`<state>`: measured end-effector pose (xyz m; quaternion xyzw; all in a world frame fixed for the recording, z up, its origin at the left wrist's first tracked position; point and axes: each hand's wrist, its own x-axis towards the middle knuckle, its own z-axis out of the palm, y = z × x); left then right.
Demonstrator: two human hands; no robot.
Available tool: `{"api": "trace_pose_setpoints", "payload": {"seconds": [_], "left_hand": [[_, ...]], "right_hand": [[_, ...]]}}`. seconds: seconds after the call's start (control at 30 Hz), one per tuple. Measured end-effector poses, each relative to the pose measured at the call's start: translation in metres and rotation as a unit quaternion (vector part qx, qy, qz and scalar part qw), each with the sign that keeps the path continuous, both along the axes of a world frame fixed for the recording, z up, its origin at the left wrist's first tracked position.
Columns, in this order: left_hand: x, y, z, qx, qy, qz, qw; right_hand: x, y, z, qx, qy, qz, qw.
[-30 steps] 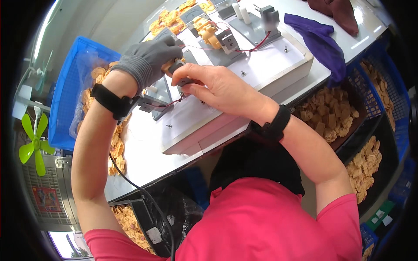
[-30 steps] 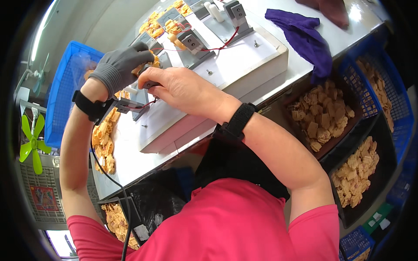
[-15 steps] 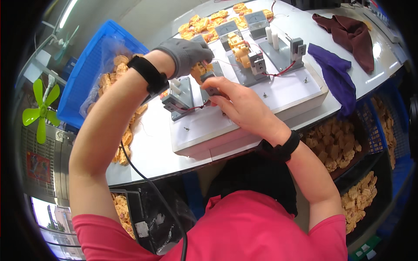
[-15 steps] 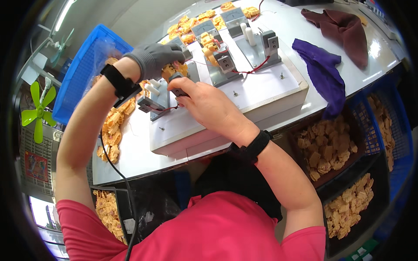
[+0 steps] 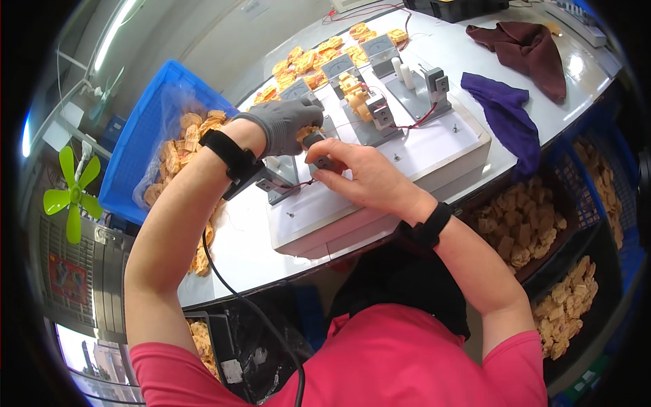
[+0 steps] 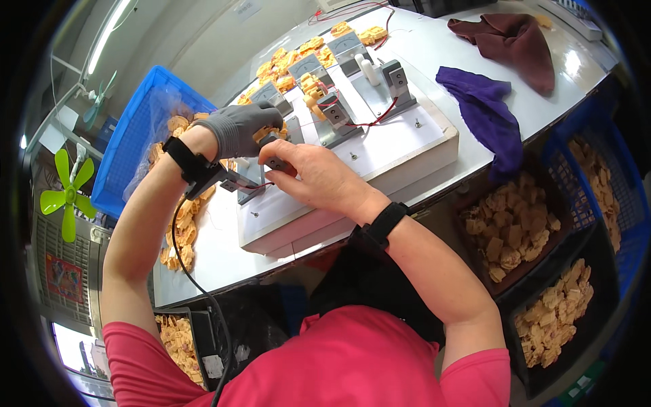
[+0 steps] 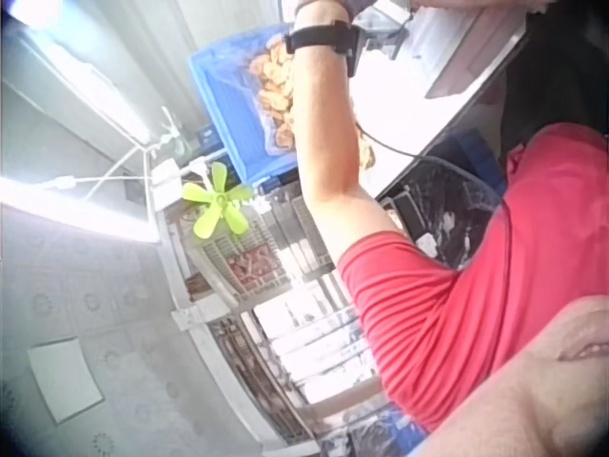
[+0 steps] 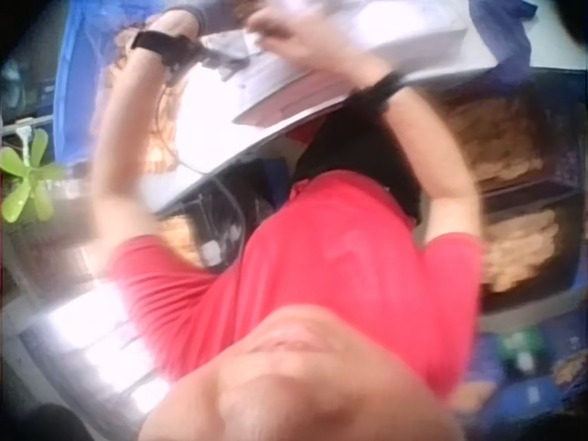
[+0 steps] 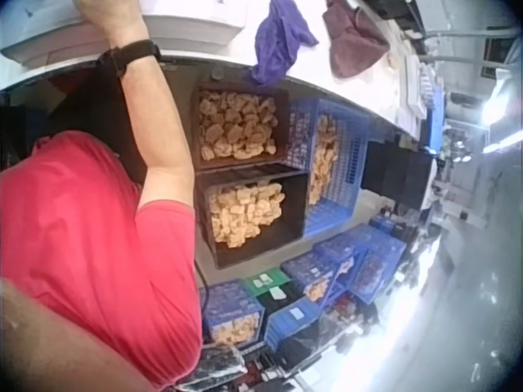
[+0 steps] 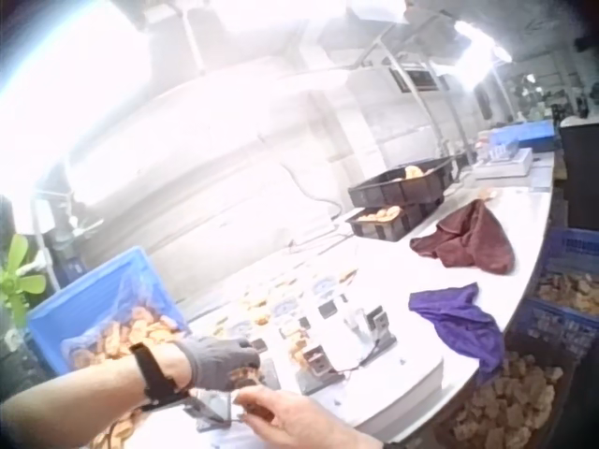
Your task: The person picks up yellow plastic toy components from a bin and places them into a testing jig on a white table. They connect wires to the components and press a button to activate the test. After the test, they remove the component and place it into a black bin. The person repeats this process for multiple components.
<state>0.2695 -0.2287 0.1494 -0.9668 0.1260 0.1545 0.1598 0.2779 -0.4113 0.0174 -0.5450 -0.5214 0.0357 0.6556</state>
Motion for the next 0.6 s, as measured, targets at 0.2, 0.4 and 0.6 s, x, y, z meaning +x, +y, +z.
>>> {"api": "trace_pose_setpoints", "payload": {"seconds": [0.2, 0.4, 0.6], "left_hand": [[-0.018, 0.032, 0.051, -0.072, -0.045, -0.032, 0.996], [-0.083, -0.023, 0.093, -0.215, -0.229, -0.082, 0.946], [-0.159, -0.084, -0.009, -0.266, -0.229, -0.103, 0.931]], "right_hand": [[-0.009, 0.005, 0.0, -0.017, 0.002, 0.026, 1.0], [0.001, -0.001, -0.007, 0.019, -0.035, -0.077, 0.996], [-0.044, -0.053, -0.002, 0.064, 0.346, 0.147, 0.924]]}}
